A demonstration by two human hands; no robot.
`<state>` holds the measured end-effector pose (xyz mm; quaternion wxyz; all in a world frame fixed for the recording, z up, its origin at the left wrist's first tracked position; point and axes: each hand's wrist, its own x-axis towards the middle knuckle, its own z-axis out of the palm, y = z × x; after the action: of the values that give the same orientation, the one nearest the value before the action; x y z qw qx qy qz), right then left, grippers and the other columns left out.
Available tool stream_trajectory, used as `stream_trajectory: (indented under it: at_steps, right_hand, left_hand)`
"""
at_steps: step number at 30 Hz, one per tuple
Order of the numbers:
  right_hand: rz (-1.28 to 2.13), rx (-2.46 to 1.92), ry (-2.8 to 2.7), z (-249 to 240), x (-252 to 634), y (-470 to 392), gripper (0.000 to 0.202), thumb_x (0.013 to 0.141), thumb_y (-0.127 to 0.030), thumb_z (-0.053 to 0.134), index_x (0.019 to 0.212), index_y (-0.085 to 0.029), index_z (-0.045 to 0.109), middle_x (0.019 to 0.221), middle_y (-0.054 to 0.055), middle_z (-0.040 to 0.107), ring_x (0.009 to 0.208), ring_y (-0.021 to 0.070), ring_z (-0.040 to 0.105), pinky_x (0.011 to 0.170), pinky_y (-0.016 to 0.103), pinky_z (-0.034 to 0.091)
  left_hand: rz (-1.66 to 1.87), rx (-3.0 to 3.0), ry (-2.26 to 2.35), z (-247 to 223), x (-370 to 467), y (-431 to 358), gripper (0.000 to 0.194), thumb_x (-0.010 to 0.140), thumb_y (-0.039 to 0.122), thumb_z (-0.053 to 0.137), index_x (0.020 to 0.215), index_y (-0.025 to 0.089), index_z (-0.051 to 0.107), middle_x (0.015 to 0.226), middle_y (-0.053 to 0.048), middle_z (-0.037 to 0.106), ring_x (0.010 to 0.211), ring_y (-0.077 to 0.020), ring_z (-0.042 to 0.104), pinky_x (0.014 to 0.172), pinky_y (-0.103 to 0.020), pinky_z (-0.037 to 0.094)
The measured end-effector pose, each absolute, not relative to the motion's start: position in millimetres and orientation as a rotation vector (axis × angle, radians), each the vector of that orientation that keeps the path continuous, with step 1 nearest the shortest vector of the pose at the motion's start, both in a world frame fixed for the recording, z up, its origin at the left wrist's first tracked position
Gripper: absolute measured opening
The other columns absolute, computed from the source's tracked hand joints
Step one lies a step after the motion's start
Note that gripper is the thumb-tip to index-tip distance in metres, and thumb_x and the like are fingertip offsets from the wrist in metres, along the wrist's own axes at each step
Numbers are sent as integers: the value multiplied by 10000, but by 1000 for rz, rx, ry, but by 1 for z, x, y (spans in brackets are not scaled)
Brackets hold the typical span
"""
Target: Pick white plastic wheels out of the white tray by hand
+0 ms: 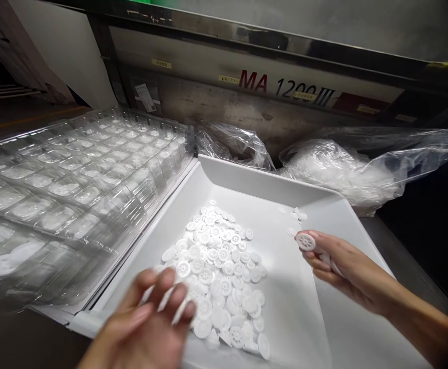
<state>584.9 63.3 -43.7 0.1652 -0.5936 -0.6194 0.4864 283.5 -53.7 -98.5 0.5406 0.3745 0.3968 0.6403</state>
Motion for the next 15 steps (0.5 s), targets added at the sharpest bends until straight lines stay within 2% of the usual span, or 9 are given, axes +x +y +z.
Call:
stream_trajectory:
  at_steps: [1,3,4,5,7,9,10,13,15]
  right_hand:
    - [1462,-1626,-1683,-36,569,49,429,969,-618,234,928,-220,392,717,-44,318,530,83,266,442,185,281]
    - [1623,-1521,-1610,-26,541,20,450,946,-646,236,982,-240,426,679,-45,341,479,89,244,378,185,234]
    - [1685,-1468,-1634,-25,530,8,453,936,-660,279,980,-246,458,660,-40,386,457,94,295,365,194,260]
    - [1644,-1410,-1759,-25,521,-1,395,955,-611,325,986,-254,492,698,-20,467,501,109,412,403,206,342]
    - [1331,-1293,-2162,-29,511,-12,221,995,-433,385,964,-262,523,817,-3,569,682,138,571,565,237,472]
    - [969,-1191,-2431,-36,509,-14,152,1005,-281,374,982,-259,523,924,4,586,810,155,603,691,274,503]
    - [878,-1165,-2474,-38,510,-13,157,1004,-249,364,1001,-256,521,939,11,581,823,165,603,698,289,507]
    - [818,-1105,-2484,-42,513,-5,179,1005,-213,358,1069,-259,519,978,25,563,916,186,590,721,296,508]
    - [827,-1087,-2476,-38,515,1,131,1006,-224,400,1057,-273,510,947,-1,557,861,146,593,682,245,502]
  left_hand:
    - [1444,482,801,-91,305,-44,231,862,386,512,1069,366,613,1065,8,690,977,-181,656,804,-339,550]
    - [1174,-171,522,-75,351,-31,320,778,297,606,1098,297,620,1196,-9,659,1154,-176,601,939,-289,486]
    - [1089,-254,497,-68,371,-28,346,822,294,550,1160,230,592,1204,-64,652,1160,-194,601,957,-307,471]
    - [1018,-307,473,-61,389,-26,354,853,337,532,1172,190,582,1208,-93,652,1141,-205,616,967,-312,459]
    - [967,-393,440,-51,410,-26,385,913,377,434,1190,145,566,1251,-118,636,1102,-222,644,975,-315,452]
    - [986,-476,411,-47,414,-28,414,942,386,360,1200,132,559,1269,-116,630,1091,-219,651,984,-307,453]
    - [1003,-513,400,-47,413,-28,415,944,378,353,1214,130,549,1264,-113,633,1103,-211,645,990,-300,453]
    - [1036,-584,391,-49,407,-29,435,932,410,427,1270,149,506,1207,-102,651,1129,-196,628,1000,-283,450]
    - [1060,-604,392,-52,407,-28,402,919,420,493,1239,179,525,1130,-78,672,1092,-201,644,987,-297,463]
